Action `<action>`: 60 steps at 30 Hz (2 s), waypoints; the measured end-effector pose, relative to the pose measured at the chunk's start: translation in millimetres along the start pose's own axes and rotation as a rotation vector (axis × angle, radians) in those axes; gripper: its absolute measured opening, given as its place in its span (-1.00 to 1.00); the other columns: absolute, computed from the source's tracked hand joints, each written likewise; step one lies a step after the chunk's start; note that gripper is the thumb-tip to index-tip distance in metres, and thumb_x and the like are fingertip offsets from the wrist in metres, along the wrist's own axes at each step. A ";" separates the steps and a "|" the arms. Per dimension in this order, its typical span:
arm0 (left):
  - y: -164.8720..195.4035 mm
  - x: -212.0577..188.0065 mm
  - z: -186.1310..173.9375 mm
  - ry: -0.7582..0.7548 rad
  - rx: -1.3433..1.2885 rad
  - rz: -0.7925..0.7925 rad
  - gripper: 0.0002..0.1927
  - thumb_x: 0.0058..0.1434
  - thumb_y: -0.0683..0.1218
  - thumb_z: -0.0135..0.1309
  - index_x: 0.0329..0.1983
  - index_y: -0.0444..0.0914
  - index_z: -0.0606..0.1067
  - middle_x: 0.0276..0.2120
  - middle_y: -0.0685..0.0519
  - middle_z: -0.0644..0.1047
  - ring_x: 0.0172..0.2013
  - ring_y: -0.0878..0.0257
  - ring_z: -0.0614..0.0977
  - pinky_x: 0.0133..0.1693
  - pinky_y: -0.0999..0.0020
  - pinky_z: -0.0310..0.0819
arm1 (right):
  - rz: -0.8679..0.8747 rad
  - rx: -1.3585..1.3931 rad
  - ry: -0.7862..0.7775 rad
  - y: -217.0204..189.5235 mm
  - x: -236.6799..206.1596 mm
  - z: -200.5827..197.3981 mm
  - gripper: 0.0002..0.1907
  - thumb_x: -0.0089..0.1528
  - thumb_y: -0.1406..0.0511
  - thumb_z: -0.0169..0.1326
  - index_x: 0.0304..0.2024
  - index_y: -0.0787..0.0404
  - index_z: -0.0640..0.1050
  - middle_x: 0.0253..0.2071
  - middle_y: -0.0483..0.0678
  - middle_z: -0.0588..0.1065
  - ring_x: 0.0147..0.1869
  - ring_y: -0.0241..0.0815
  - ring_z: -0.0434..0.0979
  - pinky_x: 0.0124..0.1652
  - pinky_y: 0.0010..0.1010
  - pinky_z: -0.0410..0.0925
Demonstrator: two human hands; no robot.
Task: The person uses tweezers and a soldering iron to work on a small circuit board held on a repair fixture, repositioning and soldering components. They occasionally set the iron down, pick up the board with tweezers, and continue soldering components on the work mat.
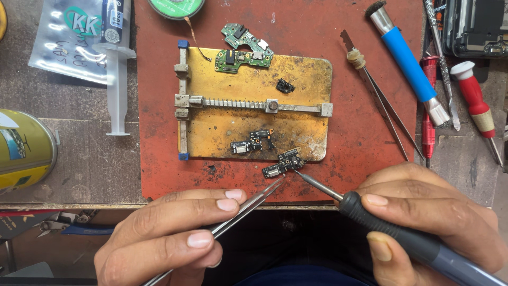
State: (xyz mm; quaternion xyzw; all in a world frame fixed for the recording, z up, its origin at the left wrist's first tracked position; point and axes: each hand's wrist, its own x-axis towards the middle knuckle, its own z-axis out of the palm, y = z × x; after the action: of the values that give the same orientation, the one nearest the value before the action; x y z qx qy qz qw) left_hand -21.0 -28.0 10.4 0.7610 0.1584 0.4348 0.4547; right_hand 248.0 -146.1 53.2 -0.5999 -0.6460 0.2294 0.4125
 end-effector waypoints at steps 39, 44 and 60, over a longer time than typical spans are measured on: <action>-2.9 -2.8 2.4 0.024 0.041 0.015 -0.59 0.22 -0.26 0.23 0.02 -0.22 0.30 -0.07 -0.19 0.61 -0.04 0.01 0.78 -0.04 0.17 0.68 | 0.027 -0.056 0.006 -3.9 1.3 2.3 -0.70 0.19 0.39 0.17 -0.02 0.22 0.48 -0.35 -0.01 0.58 -0.21 -0.18 0.63 -0.20 -0.41 0.57; -2.0 -6.1 3.2 0.038 0.020 -0.014 -0.62 0.25 -0.25 0.21 0.04 -0.20 0.31 -0.06 -0.16 0.62 -0.02 0.02 0.79 -0.02 0.19 0.69 | 0.017 -0.075 0.001 -4.7 2.3 1.6 -0.70 0.18 0.41 0.16 -0.02 0.23 0.48 -0.35 -0.01 0.58 -0.21 -0.17 0.63 -0.20 -0.39 0.56; -2.0 -6.3 4.8 0.054 0.051 -0.002 -0.66 0.30 -0.20 0.20 0.02 -0.21 0.31 -0.06 -0.16 0.62 0.00 0.01 0.77 0.02 0.14 0.68 | -0.012 -0.079 0.003 -5.9 4.4 2.3 -0.70 0.18 0.45 0.16 -0.03 0.24 0.47 -0.32 -0.04 0.57 -0.19 -0.15 0.63 -0.16 -0.36 0.58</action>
State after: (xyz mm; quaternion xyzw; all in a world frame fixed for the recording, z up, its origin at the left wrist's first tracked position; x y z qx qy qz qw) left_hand -20.4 -33.6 4.4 0.7601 0.1823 0.4506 0.4313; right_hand 243.0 -142.4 57.7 -0.6121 -0.6576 0.2004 0.3909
